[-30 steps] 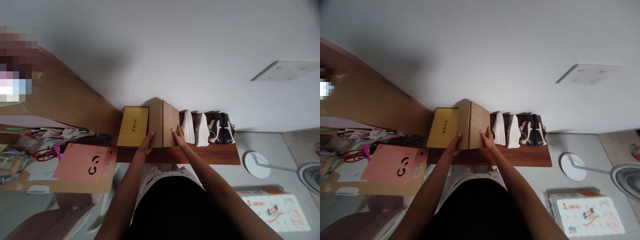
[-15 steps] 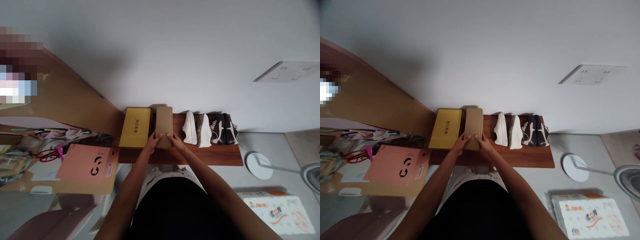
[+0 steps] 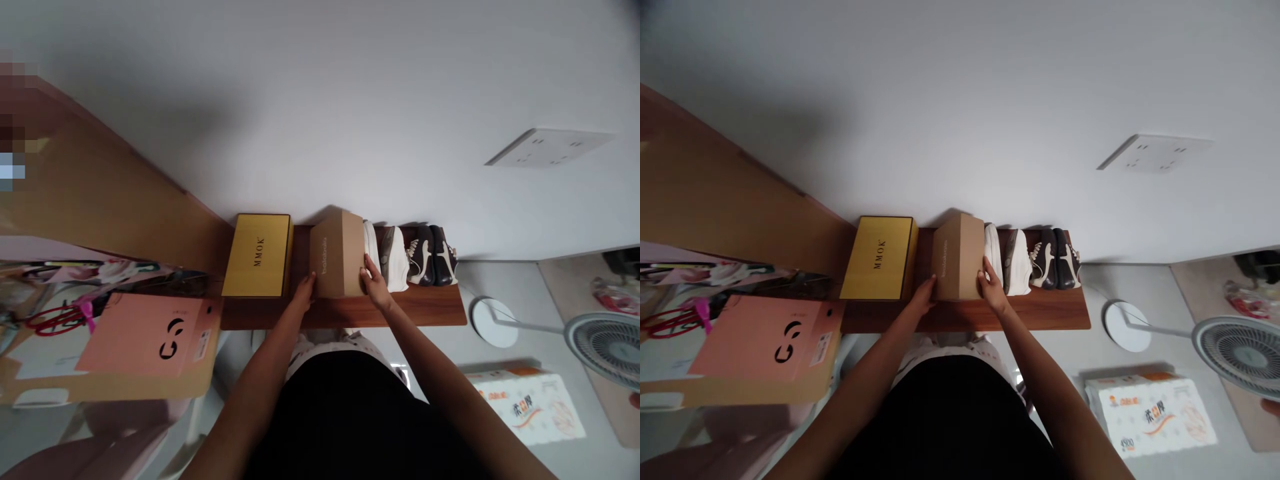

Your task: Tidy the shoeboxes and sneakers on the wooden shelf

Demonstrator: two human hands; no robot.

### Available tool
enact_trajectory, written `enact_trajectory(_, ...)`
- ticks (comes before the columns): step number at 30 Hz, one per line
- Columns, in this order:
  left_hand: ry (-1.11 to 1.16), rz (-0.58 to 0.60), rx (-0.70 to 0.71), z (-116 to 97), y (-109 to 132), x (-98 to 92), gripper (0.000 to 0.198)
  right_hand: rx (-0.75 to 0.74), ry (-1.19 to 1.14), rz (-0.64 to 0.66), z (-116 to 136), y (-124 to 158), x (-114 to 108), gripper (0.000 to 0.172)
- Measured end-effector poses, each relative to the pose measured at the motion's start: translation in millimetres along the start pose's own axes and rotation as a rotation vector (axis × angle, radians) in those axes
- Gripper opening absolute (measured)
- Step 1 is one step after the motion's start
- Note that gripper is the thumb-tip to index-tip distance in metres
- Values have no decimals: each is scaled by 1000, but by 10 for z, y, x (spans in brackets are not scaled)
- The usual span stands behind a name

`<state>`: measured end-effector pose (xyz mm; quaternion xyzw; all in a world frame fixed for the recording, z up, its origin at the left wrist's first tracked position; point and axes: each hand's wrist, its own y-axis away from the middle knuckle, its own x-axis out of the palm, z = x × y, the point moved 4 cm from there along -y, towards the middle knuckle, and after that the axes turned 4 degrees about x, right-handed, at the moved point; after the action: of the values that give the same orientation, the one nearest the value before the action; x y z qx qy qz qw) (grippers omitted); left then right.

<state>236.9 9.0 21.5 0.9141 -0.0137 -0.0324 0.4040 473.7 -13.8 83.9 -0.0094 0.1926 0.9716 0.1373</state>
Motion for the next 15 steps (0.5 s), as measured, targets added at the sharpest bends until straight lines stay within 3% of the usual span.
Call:
enact_trajectory(5, 91, -32, 75, -44, 161, -71, 59, 26, 68, -51, -5, -15, -39, 76)
enact_trajectory(11, -60, -327, 310, -248, 264, -257, 53, 64, 30, 211, -13, -107, 235, 76)
enact_trajectory(15, -194, -408, 331, -356, 212, -275, 41, 107, -14, 271, -168, -311, 376, 69)
